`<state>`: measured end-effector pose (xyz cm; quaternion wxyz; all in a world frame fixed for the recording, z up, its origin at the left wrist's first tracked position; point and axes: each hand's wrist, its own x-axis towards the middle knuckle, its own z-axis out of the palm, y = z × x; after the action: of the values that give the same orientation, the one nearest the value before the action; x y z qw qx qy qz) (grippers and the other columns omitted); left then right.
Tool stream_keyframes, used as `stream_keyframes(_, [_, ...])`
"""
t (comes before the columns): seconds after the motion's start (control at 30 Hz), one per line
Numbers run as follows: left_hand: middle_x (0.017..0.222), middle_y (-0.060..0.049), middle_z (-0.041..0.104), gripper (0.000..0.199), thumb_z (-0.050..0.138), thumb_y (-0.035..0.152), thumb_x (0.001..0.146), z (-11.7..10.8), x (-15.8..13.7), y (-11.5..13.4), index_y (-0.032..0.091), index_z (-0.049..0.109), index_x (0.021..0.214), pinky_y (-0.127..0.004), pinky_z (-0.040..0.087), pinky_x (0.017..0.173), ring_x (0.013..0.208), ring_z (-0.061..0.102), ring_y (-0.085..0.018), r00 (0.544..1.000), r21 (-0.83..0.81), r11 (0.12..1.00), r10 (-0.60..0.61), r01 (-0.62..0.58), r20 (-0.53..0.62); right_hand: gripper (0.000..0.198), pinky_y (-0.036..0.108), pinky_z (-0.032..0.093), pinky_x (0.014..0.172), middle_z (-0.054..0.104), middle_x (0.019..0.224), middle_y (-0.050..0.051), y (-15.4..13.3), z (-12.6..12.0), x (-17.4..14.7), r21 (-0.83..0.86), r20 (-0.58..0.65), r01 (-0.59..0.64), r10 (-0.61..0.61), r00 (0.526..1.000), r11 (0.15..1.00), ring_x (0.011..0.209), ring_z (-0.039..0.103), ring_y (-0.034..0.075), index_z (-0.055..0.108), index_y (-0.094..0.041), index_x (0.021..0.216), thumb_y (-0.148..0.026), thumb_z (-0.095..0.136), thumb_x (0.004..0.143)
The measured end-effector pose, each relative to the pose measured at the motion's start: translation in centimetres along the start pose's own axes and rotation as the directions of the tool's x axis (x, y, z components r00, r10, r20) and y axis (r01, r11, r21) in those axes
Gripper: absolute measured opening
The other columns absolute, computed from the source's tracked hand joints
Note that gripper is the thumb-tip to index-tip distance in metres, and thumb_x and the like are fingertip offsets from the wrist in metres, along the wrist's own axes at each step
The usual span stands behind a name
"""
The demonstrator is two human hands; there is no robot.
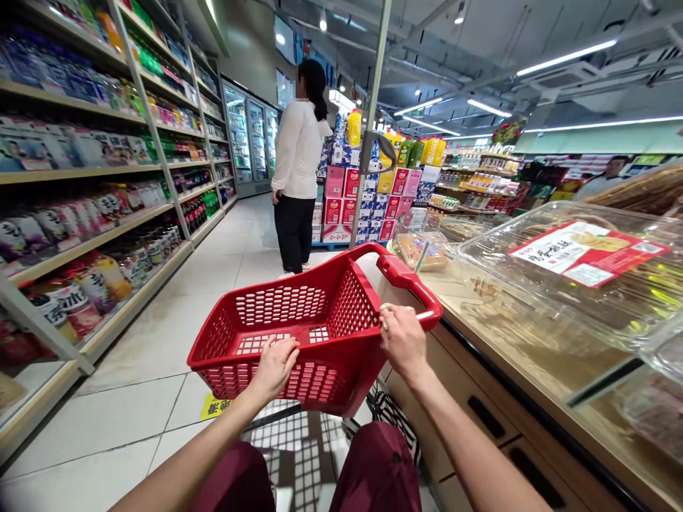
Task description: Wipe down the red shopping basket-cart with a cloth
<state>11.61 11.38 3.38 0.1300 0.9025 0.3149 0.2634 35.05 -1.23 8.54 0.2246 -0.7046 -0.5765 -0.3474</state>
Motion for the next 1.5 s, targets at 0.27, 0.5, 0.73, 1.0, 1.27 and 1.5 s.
stream_keyframes(0.27, [0.097,-0.002,0.064,0.026,0.030,0.023,0.086,-0.7,-0.2,0.3,0.021,0.056,0.091,-0.043,0.024,0.101,0.094,0.056,-0.015,0.996,-0.009,1.000,0.030,-0.029,0.082,0.025,0.030,0.037,0.081,0.063,0.094,0.007,0.6,-1.0,0.3,-0.011,0.097,0.005,-0.004,0.995,1.000,0.089,0.053,0.019,0.062,-0.018,0.095,-0.025,0.042,0.081])
stream_keyframes(0.5, [0.137,-0.010,0.036,0.047,0.039,0.021,0.079,0.5,2.5,5.7,0.016,0.036,0.126,-0.046,0.020,0.105,0.127,0.030,-0.020,1.000,-0.175,0.985,0.015,-0.012,0.013,0.022,0.030,0.035,0.069,0.062,0.081,0.007,-1.9,-1.2,1.1,-0.028,0.252,-0.027,0.033,0.967,0.999,0.075,0.054,0.018,0.062,-0.020,0.088,-0.025,0.042,0.081])
stream_keyframes(0.73, [0.135,-0.011,0.036,0.069,0.049,0.019,0.070,1.1,4.4,10.2,0.015,0.022,0.133,-0.040,0.030,0.103,0.125,0.032,-0.023,0.991,-0.455,0.881,0.128,-0.133,-0.041,0.048,0.027,0.044,0.069,0.058,0.114,0.008,-5.4,-1.6,3.0,0.362,0.341,-0.187,0.057,0.938,0.913,0.087,0.060,0.018,0.029,-0.021,0.132,-0.036,0.030,0.087])
stream_keyframes(1.0, [0.099,-0.007,0.056,0.031,0.042,0.012,0.077,0.5,2.6,6.2,0.019,0.051,0.106,-0.035,0.044,0.081,0.091,0.052,-0.019,0.977,-0.078,0.973,0.215,-0.215,-0.014,0.043,0.033,0.044,0.077,0.051,0.123,0.011,-1.7,-1.2,2.7,0.186,0.123,0.003,-0.027,0.992,0.983,0.098,0.057,0.021,0.048,-0.020,0.120,-0.039,0.030,0.086])
stream_keyframes(1.27, [0.081,-0.004,0.054,0.016,0.039,0.016,0.081,-3.7,-2.7,-0.6,0.017,0.055,0.084,-0.031,0.043,0.074,0.077,0.049,-0.017,0.999,0.070,0.998,0.005,-0.002,-0.036,0.040,0.030,0.038,0.060,0.070,0.082,0.003,-2.0,-0.5,0.7,0.041,0.138,0.246,-0.250,0.958,0.968,0.064,0.062,0.017,0.065,-0.025,0.090,-0.043,0.029,0.086])
stream_keyframes(1.5, [0.098,-0.007,0.054,0.025,0.040,0.016,0.081,-0.7,-3.5,3.1,0.017,0.049,0.104,-0.034,0.042,0.079,0.089,0.049,-0.019,0.991,0.110,0.990,0.098,-0.088,-0.089,0.037,0.030,0.037,0.061,0.069,0.080,0.001,-3.0,-1.2,0.7,0.106,0.189,0.282,-0.298,0.936,0.954,0.064,0.060,0.017,0.064,-0.026,0.081,-0.048,0.035,0.084])
